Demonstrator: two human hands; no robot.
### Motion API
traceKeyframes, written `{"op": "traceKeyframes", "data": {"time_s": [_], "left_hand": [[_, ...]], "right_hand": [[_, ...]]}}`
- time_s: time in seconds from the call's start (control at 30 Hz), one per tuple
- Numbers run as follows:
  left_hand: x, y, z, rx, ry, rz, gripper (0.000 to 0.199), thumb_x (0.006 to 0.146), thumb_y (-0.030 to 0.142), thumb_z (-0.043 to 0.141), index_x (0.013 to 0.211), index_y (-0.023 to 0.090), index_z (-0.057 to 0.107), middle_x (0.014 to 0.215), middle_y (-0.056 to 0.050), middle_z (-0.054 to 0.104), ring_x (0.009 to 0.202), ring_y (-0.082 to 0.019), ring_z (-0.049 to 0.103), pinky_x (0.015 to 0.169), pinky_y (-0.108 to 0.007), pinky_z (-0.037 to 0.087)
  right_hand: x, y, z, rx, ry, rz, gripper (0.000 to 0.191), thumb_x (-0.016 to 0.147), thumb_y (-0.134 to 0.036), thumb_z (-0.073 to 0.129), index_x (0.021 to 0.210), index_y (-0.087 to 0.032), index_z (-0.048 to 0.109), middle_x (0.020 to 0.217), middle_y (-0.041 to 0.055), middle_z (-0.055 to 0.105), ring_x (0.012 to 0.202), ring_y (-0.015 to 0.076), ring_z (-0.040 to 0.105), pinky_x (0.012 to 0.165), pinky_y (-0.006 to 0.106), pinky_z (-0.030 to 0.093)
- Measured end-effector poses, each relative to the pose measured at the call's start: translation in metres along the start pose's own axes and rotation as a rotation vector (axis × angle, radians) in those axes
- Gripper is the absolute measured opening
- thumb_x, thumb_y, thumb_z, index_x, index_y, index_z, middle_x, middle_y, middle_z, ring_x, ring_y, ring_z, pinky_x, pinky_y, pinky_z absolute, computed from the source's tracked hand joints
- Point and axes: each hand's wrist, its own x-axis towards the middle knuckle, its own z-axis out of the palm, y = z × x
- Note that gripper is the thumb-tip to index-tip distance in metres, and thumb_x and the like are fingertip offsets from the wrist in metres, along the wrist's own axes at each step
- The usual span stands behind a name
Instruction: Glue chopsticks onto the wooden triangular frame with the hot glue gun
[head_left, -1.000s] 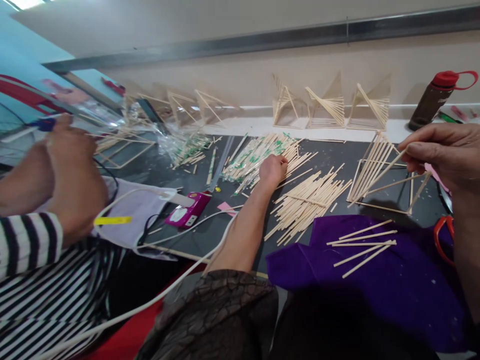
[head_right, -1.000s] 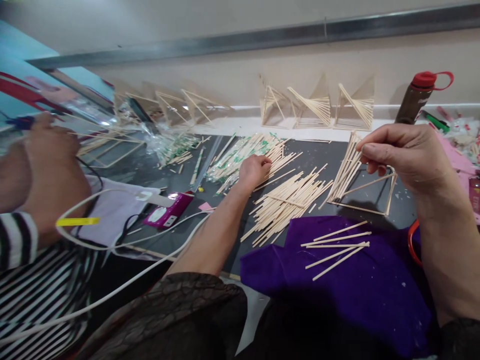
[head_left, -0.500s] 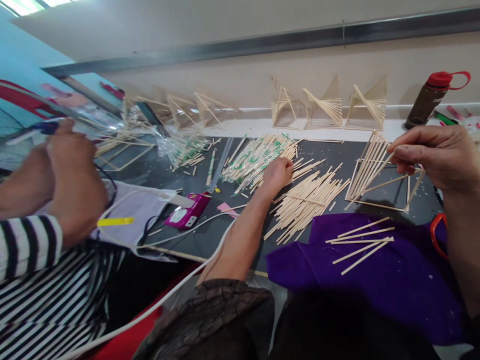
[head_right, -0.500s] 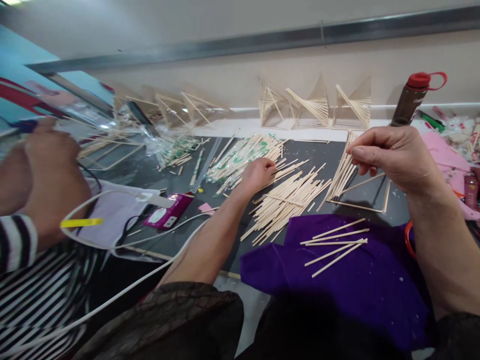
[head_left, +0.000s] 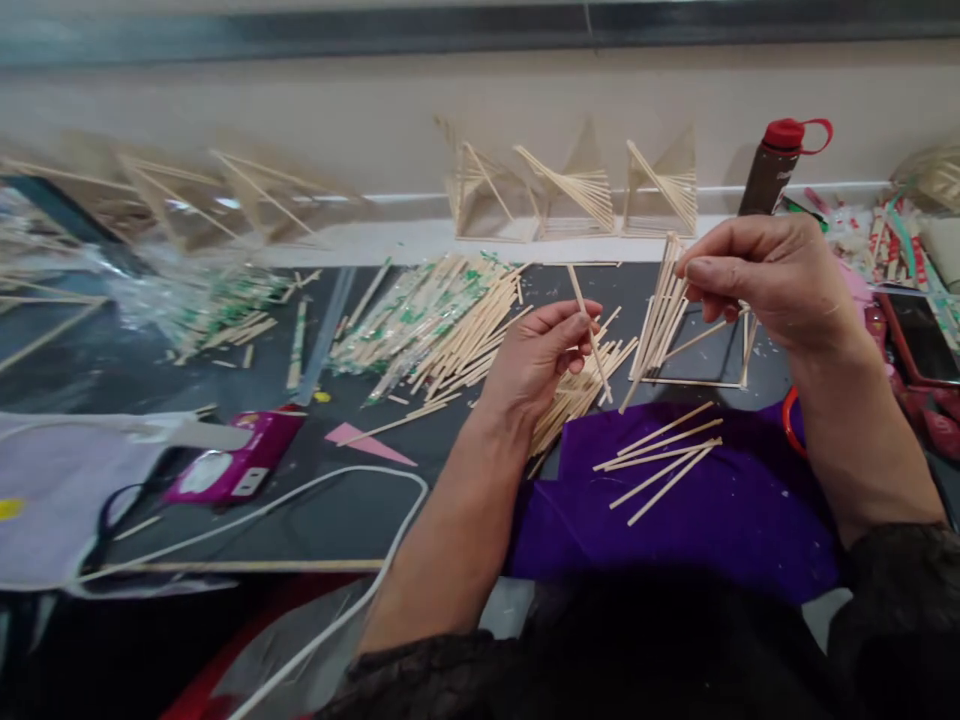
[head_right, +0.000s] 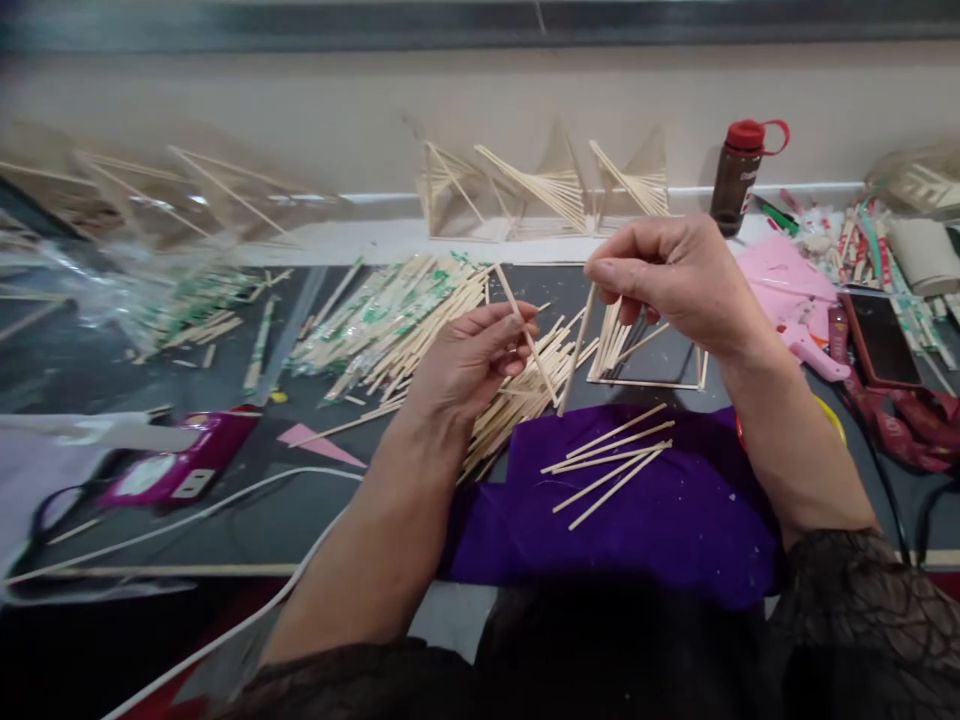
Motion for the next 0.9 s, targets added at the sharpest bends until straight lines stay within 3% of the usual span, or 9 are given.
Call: {"op": "traceKeyframes", "data": {"time_s": [0.2, 0.37, 0.6, 0.9], "left_hand": [[-0.011, -0.015, 0.007, 0.142, -0.031, 0.109, 0.017, 0.064, 0.029, 0.077, 0.074, 0.015, 0.076, 0.076, -0.005, 0.072, 0.055, -0.009, 0.055, 0.042, -0.018, 0.037], [-0.009, -0.027, 0.003, 0.168, -0.014, 0.132, 0.016, 0.065, 0.027, 0.075, 0.077, 0.016, 0.077, 0.071, -0.005, 0.072, 0.054, -0.009, 0.055, 0.044, -0.019, 0.037], [-0.007, -0.039, 0.002, 0.131, -0.013, 0.101, 0.014, 0.064, 0.026, 0.076, 0.075, 0.017, 0.078, 0.066, -0.003, 0.071, 0.052, -0.009, 0.055, 0.043, -0.019, 0.037], [-0.010, -0.040, 0.000, 0.132, -0.073, 0.095, 0.015, 0.069, 0.027, 0.075, 0.078, 0.017, 0.080, 0.058, -0.001, 0.067, 0.048, -0.010, 0.054, 0.045, -0.021, 0.040]], "right_hand": [[-0.004, -0.001, 0.018, -0.136, -0.057, -0.027, 0.011, 0.077, -0.018, 0.064, 0.067, -0.013, 0.067, 0.059, -0.0011, 0.061, 0.047, 0.0064, 0.054, 0.043, 0.019, 0.038], [-0.002, 0.017, 0.036, -0.281, -0.121, -0.082, 0.013, 0.078, -0.018, 0.058, 0.074, -0.012, 0.068, 0.058, -0.0010, 0.060, 0.057, 0.0093, 0.057, 0.057, 0.022, 0.046], [-0.004, 0.020, 0.044, -0.440, -0.136, -0.170, 0.018, 0.081, -0.018, 0.053, 0.077, -0.011, 0.069, 0.066, 0.0026, 0.064, 0.067, 0.0108, 0.057, 0.069, 0.025, 0.045], [-0.004, 0.026, 0.052, -0.358, -0.136, -0.136, 0.021, 0.084, -0.021, 0.053, 0.076, -0.013, 0.070, 0.066, 0.0020, 0.065, 0.064, 0.0098, 0.059, 0.065, 0.024, 0.044]]}}
